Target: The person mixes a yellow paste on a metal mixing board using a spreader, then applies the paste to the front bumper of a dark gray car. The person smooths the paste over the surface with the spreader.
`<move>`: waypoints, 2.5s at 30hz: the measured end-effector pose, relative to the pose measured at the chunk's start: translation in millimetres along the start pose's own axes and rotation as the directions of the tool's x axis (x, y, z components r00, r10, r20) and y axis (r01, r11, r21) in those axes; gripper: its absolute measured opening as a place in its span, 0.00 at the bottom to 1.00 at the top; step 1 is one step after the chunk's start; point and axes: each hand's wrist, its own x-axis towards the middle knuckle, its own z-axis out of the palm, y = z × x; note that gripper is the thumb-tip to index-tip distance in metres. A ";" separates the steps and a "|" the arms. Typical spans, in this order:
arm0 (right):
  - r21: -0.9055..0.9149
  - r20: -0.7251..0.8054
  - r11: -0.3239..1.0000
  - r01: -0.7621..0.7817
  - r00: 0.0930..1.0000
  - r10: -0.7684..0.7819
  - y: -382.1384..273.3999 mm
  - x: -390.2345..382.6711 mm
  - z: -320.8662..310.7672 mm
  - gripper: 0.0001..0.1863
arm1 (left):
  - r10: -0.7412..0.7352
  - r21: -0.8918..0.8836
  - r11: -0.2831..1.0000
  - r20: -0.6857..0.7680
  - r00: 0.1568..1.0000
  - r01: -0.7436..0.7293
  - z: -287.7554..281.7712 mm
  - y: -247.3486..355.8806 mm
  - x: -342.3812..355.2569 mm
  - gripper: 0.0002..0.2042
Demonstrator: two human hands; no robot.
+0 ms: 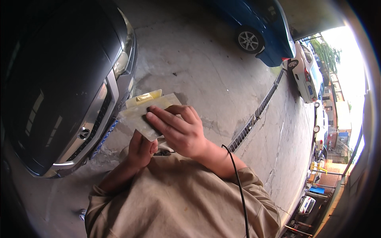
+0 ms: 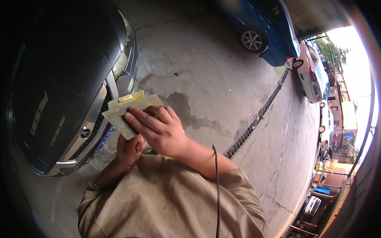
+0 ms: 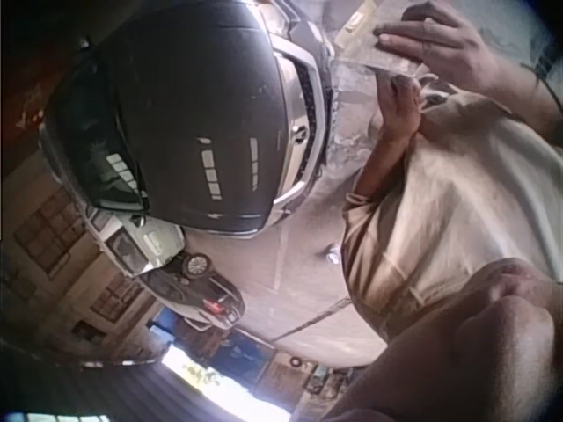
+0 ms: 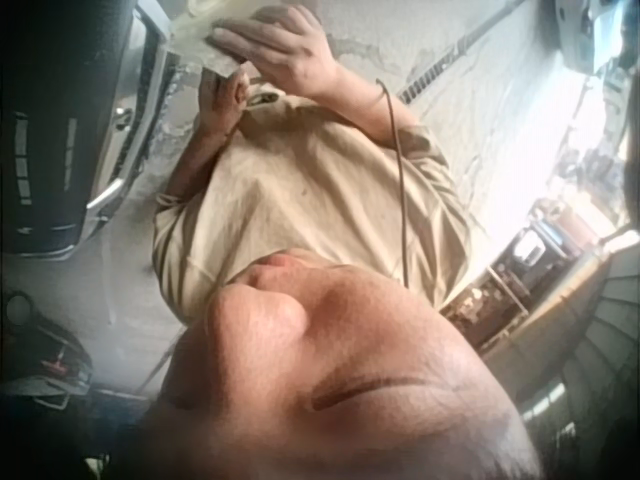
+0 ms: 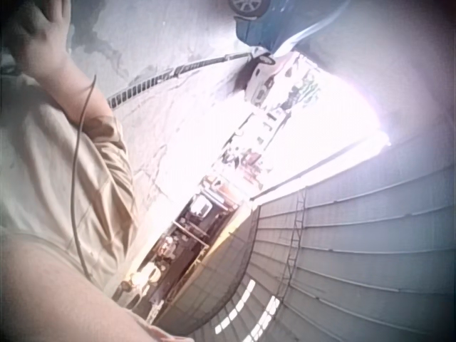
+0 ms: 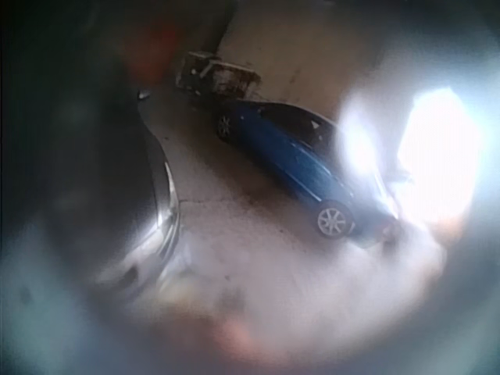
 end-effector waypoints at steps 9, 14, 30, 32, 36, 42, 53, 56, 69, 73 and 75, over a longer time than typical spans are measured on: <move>0.204 -0.204 0.978 -0.047 0.975 0.090 8.8 10.9 -12.7 0.30 | -0.204 -0.137 0.968 0.069 0.976 0.212 -3.7 19.1 -1.6 0.08; 0.504 0.034 0.858 -0.099 0.995 0.094 31.8 10.9 -27.3 0.31 | -0.336 -0.146 0.906 0.327 0.883 0.398 -36.0 38.9 -5.1 0.07; 0.774 0.615 -0.373 -0.512 0.469 0.634 -9.0 -48.5 11.9 0.10 | 0.500 0.730 0.264 0.456 0.736 -0.631 -35.2 -10.0 30.8 0.30; 0.737 0.648 -0.419 -0.530 0.378 0.661 -14.7 -55.8 19.5 0.12 | 0.505 0.762 0.202 0.458 0.732 -0.616 -42.8 -23.4 31.9 0.30; 0.728 0.685 -0.577 -0.371 0.362 0.632 -15.5 -55.2 7.1 0.11 | 0.531 0.808 0.059 0.472 0.704 -0.586 -60.1 -39.6 23.4 0.30; 0.784 0.601 -0.581 -0.221 0.506 0.618 -8.2 -60.1 -25.6 0.10 | 0.426 0.830 0.145 0.440 0.791 -0.539 -63.5 -30.9 15.2 0.27; 0.471 0.019 0.873 -0.127 0.991 0.134 21.5 -43.0 -28.8 0.31 | -0.356 0.086 0.933 0.364 0.861 0.349 -37.5 24.9 -10.2 0.13; 0.400 0.191 0.891 -0.217 0.970 0.151 24.1 -45.0 -37.6 0.30 | -0.368 0.091 0.929 0.307 0.877 0.358 -42.1 25.7 -13.2 0.11; 0.661 0.055 0.687 -0.301 0.933 0.357 21.7 -53.1 -34.8 0.25 | -0.434 0.050 0.888 0.421 0.796 0.458 -42.4 16.1 -8.3 0.10; 0.586 0.159 0.765 -0.266 0.964 0.213 22.9 -61.3 -37.0 0.29 | -0.408 0.049 0.905 0.376 0.832 0.422 -52.3 27.4 -6.1 0.11; 0.462 0.343 0.815 -0.349 0.918 0.199 27.0 -71.9 -47.1 0.22 | -0.414 0.116 0.909 0.376 0.829 0.401 -57.4 30.7 -6.0 0.11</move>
